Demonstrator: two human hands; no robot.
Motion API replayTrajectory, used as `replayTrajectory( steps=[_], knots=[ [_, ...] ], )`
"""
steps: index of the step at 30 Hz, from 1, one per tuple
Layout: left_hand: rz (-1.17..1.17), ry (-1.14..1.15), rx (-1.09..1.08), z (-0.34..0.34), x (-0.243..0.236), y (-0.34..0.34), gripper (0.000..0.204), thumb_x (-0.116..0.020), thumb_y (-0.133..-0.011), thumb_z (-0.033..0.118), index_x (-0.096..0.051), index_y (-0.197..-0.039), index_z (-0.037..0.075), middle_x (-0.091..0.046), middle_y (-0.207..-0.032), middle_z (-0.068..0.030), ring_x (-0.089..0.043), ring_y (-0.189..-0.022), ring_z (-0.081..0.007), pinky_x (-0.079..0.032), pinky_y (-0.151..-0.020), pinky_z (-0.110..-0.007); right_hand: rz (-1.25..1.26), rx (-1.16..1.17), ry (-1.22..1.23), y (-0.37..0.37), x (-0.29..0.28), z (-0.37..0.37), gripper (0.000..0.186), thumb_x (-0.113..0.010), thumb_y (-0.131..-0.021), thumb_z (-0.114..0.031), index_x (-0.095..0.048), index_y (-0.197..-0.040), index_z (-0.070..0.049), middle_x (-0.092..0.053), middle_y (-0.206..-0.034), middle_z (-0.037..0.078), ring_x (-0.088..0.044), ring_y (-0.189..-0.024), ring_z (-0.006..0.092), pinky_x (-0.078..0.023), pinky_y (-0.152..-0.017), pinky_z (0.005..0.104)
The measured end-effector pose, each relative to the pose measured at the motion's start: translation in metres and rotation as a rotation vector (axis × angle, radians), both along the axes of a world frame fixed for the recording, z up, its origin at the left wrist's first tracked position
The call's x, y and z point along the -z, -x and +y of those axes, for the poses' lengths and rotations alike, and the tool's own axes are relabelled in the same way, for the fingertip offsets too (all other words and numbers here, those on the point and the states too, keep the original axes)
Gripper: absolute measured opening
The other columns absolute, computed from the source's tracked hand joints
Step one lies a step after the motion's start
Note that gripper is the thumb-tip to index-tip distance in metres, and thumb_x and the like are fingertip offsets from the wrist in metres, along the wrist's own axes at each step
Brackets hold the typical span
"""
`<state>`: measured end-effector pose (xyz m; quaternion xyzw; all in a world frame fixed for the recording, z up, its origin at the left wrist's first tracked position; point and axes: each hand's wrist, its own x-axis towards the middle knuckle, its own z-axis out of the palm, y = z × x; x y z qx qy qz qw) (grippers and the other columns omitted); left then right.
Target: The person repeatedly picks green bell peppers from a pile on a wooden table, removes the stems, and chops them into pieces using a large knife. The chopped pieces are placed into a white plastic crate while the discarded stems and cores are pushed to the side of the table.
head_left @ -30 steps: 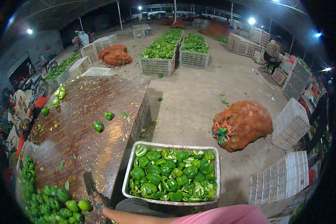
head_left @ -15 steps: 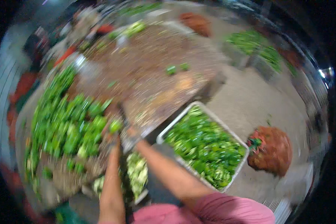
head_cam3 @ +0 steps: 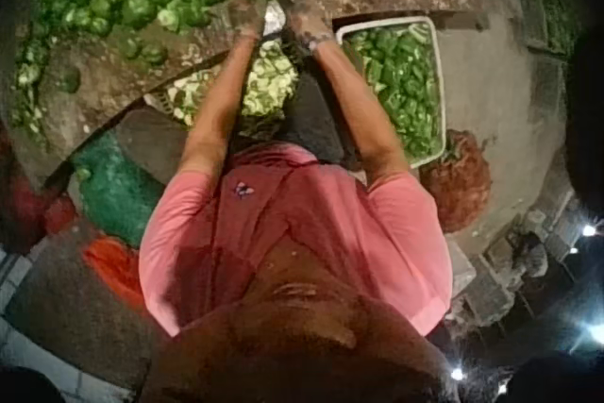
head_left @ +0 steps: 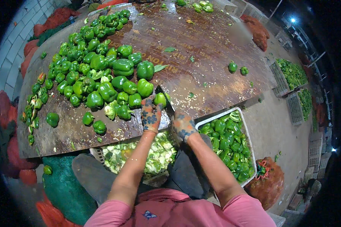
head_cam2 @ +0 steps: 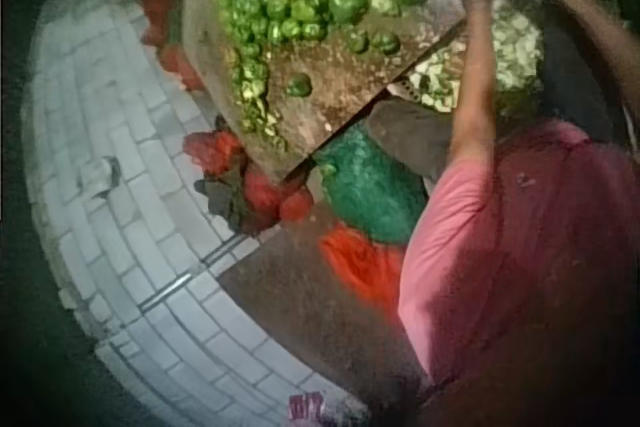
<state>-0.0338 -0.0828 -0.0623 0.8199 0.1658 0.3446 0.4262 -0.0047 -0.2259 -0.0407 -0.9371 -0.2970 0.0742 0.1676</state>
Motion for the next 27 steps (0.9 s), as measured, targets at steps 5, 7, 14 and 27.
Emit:
replayTrajectory(
  steps=[5,7,14,27],
  knots=[
    [0.042,0.022,-0.036,0.003,-0.001,-0.017,0.033,-0.062,-0.074,0.01,-0.054,-0.105,0.005,-0.053,-0.097,-0.0163,-0.055,-0.079,-0.031,-0.044,-0.069,-0.038,0.255,0.053,-0.022,-0.024,-0.007,0.011,0.03,-0.051,-0.081,-0.024,-0.054,-0.099,0.0,-0.059,-0.091,0.026,-0.056,-0.089,0.042,-0.045,-0.077,0.0459],
    [0.092,-0.041,-0.056,0.001,0.003,-0.036,0.031,-0.059,-0.075,0.011,-0.054,-0.104,0.005,-0.053,-0.101,-0.0195,-0.053,-0.089,-0.0357,-0.043,-0.077,-0.041,0.237,0.096,-0.106,-0.047,-0.001,0.007,0.033,-0.048,-0.083,-0.028,-0.055,-0.1,0.0,-0.059,-0.092,0.026,-0.056,-0.091,0.0417,-0.044,-0.077,0.0453],
    [0.288,-0.51,-0.063,0.039,-0.048,-0.049,0.038,-0.059,-0.075,0.017,-0.052,-0.11,0.006,-0.05,-0.112,-0.0164,-0.048,-0.101,-0.0351,-0.039,-0.085,-0.044,0.13,0.228,-0.208,-0.089,0.007,0.004,0.02,-0.048,-0.085,-0.022,-0.056,-0.093,-0.005,-0.059,-0.073,0.019,-0.059,-0.069,0.0362,-0.043,-0.058,0.0444],
    [0.16,-0.344,0.003,0.072,-0.034,-0.024,0.04,-0.055,-0.072,0.004,-0.05,-0.112,0.005,-0.052,-0.102,-0.0161,-0.047,-0.098,-0.0352,-0.038,-0.087,-0.042,0.024,-0.054,-0.231,-0.037,-0.027,0.056,0.019,-0.046,-0.084,-0.015,-0.051,-0.096,-0.001,-0.058,-0.078,0.023,-0.059,-0.075,0.0397,-0.046,-0.065,0.0464]
  ],
)
